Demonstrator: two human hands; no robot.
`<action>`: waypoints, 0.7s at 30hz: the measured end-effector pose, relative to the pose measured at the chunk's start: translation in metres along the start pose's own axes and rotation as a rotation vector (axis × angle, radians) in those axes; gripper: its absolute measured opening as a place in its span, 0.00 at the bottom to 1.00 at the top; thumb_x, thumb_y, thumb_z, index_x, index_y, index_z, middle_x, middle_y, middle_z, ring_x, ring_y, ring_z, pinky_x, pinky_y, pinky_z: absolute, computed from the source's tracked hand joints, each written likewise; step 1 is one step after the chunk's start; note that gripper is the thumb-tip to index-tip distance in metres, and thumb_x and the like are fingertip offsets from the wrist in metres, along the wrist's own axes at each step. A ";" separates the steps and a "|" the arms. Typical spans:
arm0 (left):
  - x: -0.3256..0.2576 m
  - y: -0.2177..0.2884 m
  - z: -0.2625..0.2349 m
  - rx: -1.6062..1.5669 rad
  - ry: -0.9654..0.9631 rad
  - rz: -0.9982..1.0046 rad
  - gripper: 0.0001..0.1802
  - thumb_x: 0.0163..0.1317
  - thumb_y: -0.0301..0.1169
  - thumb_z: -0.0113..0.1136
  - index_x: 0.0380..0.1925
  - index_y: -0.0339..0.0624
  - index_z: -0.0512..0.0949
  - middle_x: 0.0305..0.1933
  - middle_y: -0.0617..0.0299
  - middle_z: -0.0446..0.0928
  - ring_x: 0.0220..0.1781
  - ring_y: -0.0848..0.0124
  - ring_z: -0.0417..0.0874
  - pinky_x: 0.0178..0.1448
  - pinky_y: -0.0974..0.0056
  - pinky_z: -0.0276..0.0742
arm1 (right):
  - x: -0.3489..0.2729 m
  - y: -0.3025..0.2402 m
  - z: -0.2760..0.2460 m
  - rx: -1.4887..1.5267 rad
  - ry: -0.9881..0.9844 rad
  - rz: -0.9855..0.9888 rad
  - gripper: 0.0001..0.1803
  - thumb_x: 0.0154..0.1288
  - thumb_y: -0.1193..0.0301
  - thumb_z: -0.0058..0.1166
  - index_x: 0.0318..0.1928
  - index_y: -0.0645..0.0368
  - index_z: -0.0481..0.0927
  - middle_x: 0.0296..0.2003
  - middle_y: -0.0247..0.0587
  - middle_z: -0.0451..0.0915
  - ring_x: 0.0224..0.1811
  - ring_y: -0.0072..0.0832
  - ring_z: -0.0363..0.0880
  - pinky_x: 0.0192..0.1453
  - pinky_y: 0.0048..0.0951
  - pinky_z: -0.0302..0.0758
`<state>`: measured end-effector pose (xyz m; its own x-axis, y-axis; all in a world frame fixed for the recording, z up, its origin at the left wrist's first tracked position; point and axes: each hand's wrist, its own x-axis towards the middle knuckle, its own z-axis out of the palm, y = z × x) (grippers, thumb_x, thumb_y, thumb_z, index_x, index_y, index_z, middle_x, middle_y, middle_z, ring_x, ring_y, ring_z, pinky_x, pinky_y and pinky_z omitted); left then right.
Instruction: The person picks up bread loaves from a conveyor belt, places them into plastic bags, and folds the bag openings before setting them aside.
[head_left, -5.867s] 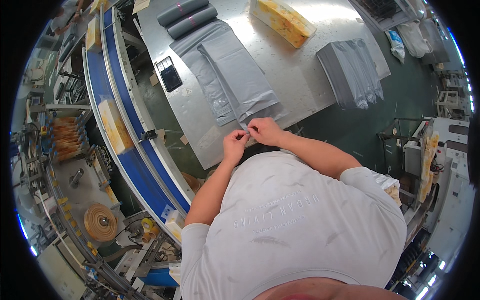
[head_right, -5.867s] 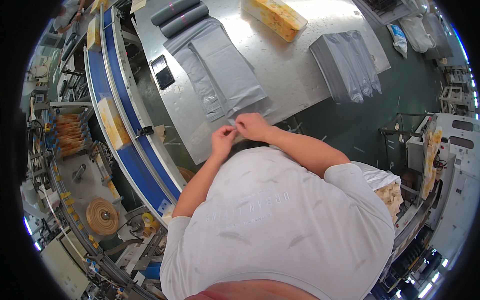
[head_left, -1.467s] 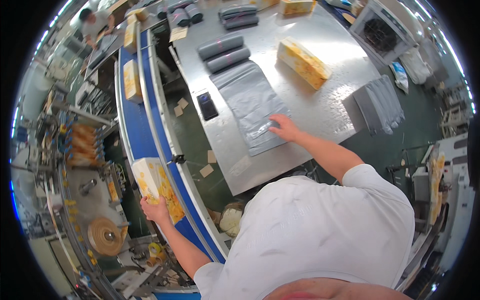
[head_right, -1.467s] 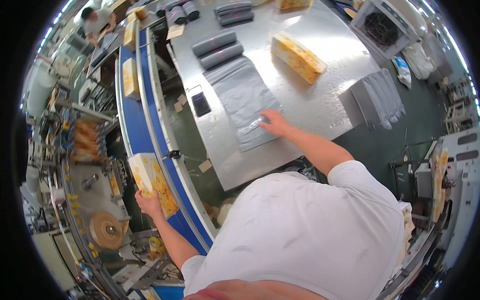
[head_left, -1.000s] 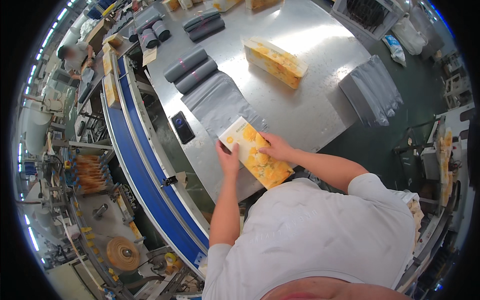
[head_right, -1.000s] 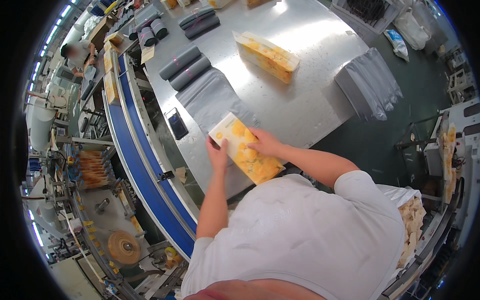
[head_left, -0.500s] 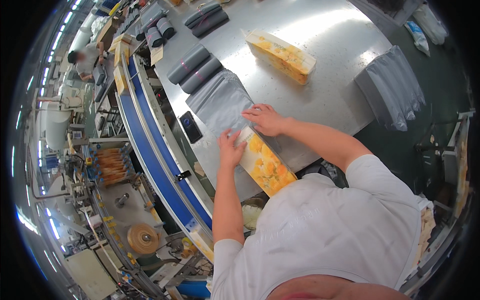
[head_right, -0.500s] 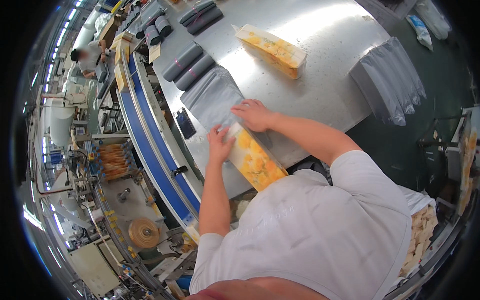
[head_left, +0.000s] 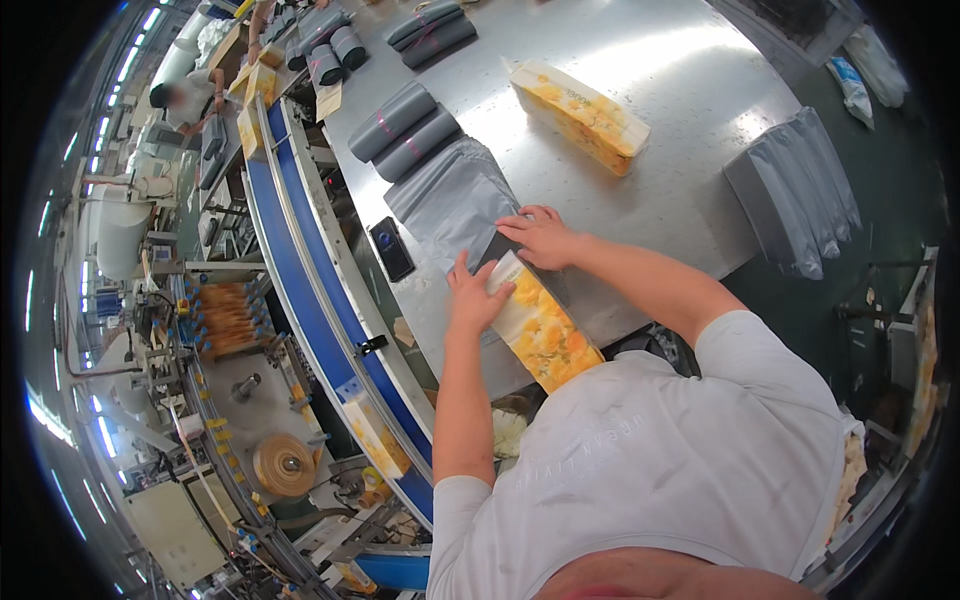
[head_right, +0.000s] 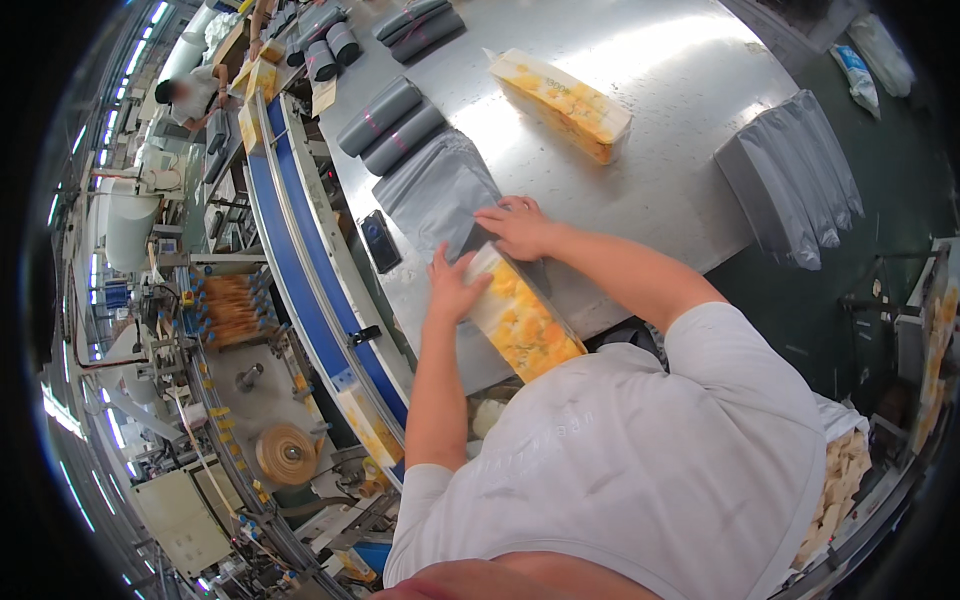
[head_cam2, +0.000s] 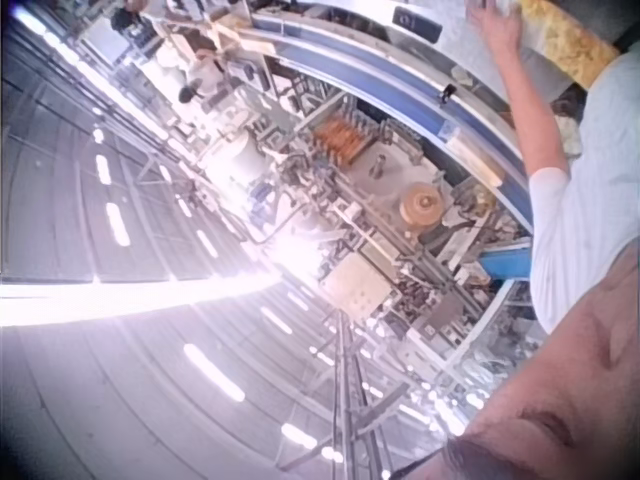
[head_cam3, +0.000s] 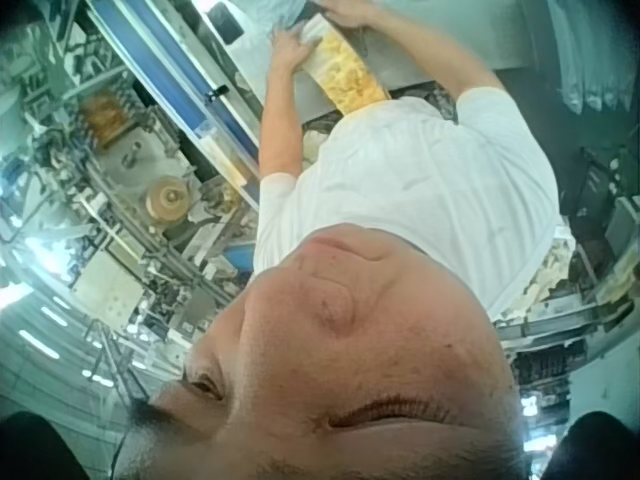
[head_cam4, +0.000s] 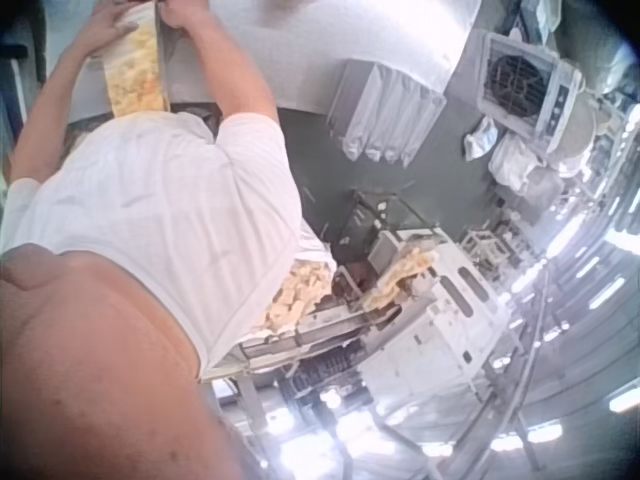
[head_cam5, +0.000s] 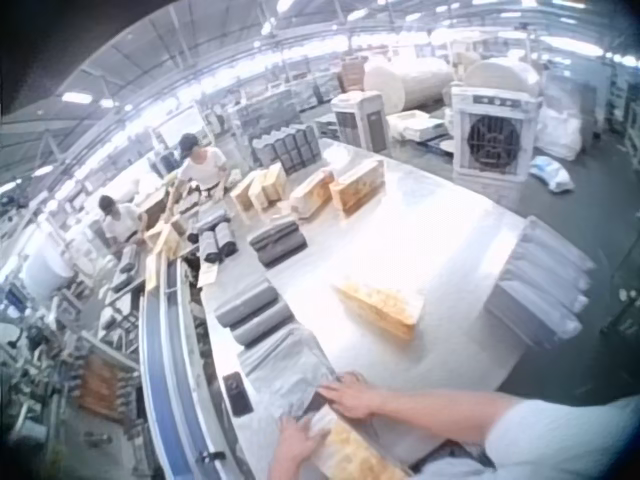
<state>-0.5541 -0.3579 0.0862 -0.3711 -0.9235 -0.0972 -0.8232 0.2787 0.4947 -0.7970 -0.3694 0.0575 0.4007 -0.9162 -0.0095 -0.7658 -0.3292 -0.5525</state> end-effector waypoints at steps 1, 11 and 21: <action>0.002 0.009 0.003 0.064 0.055 0.019 0.37 0.56 0.52 0.77 0.59 0.36 0.83 0.80 0.33 0.60 0.76 0.36 0.67 0.80 0.45 0.64 | -0.005 -0.004 -0.004 0.079 0.040 0.005 0.35 0.69 0.67 0.57 0.76 0.49 0.71 0.80 0.30 0.63 0.80 0.49 0.58 0.84 0.57 0.50; -0.063 -0.039 0.083 -0.319 0.159 -0.080 0.39 0.67 0.46 0.70 0.67 0.26 0.72 0.82 0.28 0.56 0.84 0.35 0.55 0.85 0.41 0.52 | -0.044 -0.003 0.034 0.597 0.571 0.151 0.18 0.66 0.69 0.54 0.55 0.54 0.85 0.59 0.42 0.84 0.65 0.44 0.76 0.73 0.47 0.70; -0.010 -0.085 0.043 -0.098 0.274 -0.090 0.11 0.66 0.30 0.64 0.44 0.35 0.86 0.49 0.41 0.84 0.54 0.39 0.82 0.60 0.41 0.76 | -0.023 -0.021 0.034 -0.061 0.057 0.339 0.12 0.65 0.65 0.57 0.42 0.57 0.87 0.43 0.50 0.89 0.52 0.52 0.82 0.58 0.51 0.79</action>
<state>-0.4985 -0.3611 0.0077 -0.1578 -0.9837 0.0859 -0.7972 0.1783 0.5768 -0.7730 -0.3335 0.0408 0.0907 -0.9865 -0.1366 -0.8797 -0.0151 -0.4753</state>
